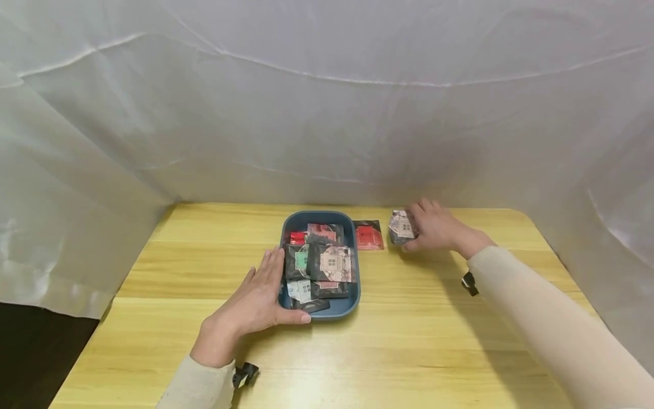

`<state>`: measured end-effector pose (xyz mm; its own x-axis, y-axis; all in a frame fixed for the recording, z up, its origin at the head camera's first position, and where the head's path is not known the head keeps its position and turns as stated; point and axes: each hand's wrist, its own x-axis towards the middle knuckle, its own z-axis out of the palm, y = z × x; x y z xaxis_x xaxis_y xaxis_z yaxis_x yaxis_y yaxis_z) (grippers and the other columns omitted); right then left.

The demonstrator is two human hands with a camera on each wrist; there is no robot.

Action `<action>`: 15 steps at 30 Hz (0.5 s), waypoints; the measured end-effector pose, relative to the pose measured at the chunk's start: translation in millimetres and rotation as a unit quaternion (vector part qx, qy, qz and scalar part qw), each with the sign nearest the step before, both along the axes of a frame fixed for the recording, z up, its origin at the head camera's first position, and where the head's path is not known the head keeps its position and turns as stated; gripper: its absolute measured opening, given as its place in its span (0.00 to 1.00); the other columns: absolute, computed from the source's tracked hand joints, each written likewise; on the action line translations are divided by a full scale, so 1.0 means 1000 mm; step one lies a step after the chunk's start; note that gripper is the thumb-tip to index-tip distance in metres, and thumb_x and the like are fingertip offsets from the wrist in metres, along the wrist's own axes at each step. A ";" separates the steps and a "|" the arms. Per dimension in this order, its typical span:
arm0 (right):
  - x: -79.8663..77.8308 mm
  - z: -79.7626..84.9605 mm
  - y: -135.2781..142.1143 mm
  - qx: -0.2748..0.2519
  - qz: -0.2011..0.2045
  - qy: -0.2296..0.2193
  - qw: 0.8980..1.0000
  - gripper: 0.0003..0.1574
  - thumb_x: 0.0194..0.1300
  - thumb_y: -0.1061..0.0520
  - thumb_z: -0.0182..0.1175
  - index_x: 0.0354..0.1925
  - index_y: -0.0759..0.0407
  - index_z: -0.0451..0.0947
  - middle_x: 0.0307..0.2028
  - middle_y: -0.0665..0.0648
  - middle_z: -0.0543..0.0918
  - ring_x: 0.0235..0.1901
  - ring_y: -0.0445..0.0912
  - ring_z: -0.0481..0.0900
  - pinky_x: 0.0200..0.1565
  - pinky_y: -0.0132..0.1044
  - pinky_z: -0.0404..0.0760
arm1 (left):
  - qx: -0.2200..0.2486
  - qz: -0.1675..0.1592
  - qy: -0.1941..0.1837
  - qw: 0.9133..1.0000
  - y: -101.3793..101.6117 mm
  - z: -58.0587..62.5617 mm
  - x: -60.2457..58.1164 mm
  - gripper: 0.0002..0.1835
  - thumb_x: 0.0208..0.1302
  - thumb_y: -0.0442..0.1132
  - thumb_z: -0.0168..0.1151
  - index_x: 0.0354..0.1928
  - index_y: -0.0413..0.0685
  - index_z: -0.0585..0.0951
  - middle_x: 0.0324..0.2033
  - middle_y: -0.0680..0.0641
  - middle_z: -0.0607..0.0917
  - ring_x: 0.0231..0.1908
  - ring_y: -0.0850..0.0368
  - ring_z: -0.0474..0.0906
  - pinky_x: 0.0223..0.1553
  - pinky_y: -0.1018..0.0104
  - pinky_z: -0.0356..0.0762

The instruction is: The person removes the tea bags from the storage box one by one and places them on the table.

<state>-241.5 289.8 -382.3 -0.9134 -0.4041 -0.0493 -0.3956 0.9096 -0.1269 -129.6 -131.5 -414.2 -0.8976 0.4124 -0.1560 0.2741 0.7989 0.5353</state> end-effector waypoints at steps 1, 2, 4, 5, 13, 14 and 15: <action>-0.001 -0.002 0.001 -0.001 -0.004 -0.008 1.000 0.62 0.51 0.40 0.81 0.70 0.73 0.66 0.60 0.72 0.73 0.56 0.64 0.72 0.59 0.63 0.77 | 0.000 0.000 0.000 1.000 0.000 0.000 0.000 0.82 0.45 0.78 0.75 0.85 0.43 0.35 0.85 0.42 0.34 0.84 0.42 0.31 0.80 0.33 0.39; -0.002 -0.003 0.001 -0.003 -0.005 -0.013 1.000 0.62 0.51 0.40 0.81 0.70 0.73 0.66 0.60 0.73 0.73 0.56 0.64 0.72 0.58 0.63 0.77 | 0.000 0.000 -0.001 1.000 0.000 0.001 0.001 0.82 0.45 0.78 0.75 0.85 0.43 0.34 0.85 0.42 0.34 0.84 0.43 0.31 0.80 0.33 0.39; -0.003 -0.005 0.001 -0.005 -0.008 -0.024 1.000 0.61 0.51 0.41 0.80 0.71 0.73 0.66 0.61 0.73 0.73 0.56 0.64 0.72 0.58 0.63 0.78 | -0.001 0.001 -0.002 1.000 0.000 0.001 0.002 0.82 0.45 0.78 0.75 0.85 0.43 0.34 0.85 0.42 0.34 0.84 0.43 0.30 0.80 0.34 0.39; -0.004 -0.006 0.001 -0.006 -0.006 -0.028 1.000 0.61 0.51 0.41 0.80 0.70 0.73 0.66 0.61 0.74 0.73 0.56 0.64 0.72 0.58 0.63 0.78 | -0.002 0.002 -0.004 1.000 0.000 0.002 0.003 0.82 0.45 0.78 0.75 0.85 0.43 0.34 0.85 0.42 0.34 0.84 0.43 0.30 0.80 0.34 0.39; -0.010 -0.019 -0.002 -0.015 -0.006 -0.046 0.999 0.61 0.51 0.42 0.79 0.71 0.72 0.66 0.63 0.75 0.72 0.58 0.65 0.72 0.61 0.64 0.77 | -0.006 0.005 -0.010 1.000 -0.002 0.003 0.007 0.82 0.45 0.79 0.74 0.85 0.43 0.35 0.85 0.41 0.36 0.85 0.43 0.32 0.81 0.33 0.41; -0.011 -0.020 -0.002 -0.015 -0.005 -0.047 0.999 0.60 0.51 0.42 0.79 0.71 0.72 0.66 0.64 0.75 0.72 0.58 0.65 0.72 0.61 0.64 0.77 | -0.006 0.005 -0.010 1.000 -0.002 0.003 0.007 0.82 0.45 0.79 0.74 0.85 0.43 0.36 0.85 0.41 0.36 0.85 0.43 0.32 0.81 0.33 0.41; -0.011 -0.021 -0.002 -0.014 -0.005 -0.048 0.999 0.61 0.51 0.42 0.79 0.71 0.72 0.66 0.64 0.75 0.72 0.58 0.65 0.72 0.61 0.64 0.77 | -0.005 0.005 -0.009 1.000 -0.002 0.003 0.007 0.82 0.45 0.79 0.74 0.85 0.43 0.36 0.85 0.41 0.36 0.85 0.43 0.32 0.81 0.33 0.42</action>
<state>-252.5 288.0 -403.2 -0.9088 -0.3976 -0.1263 -0.3714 0.9090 -0.1889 -122.2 -133.4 -410.7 -0.8982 0.4025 -0.1765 0.2572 0.8070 0.5316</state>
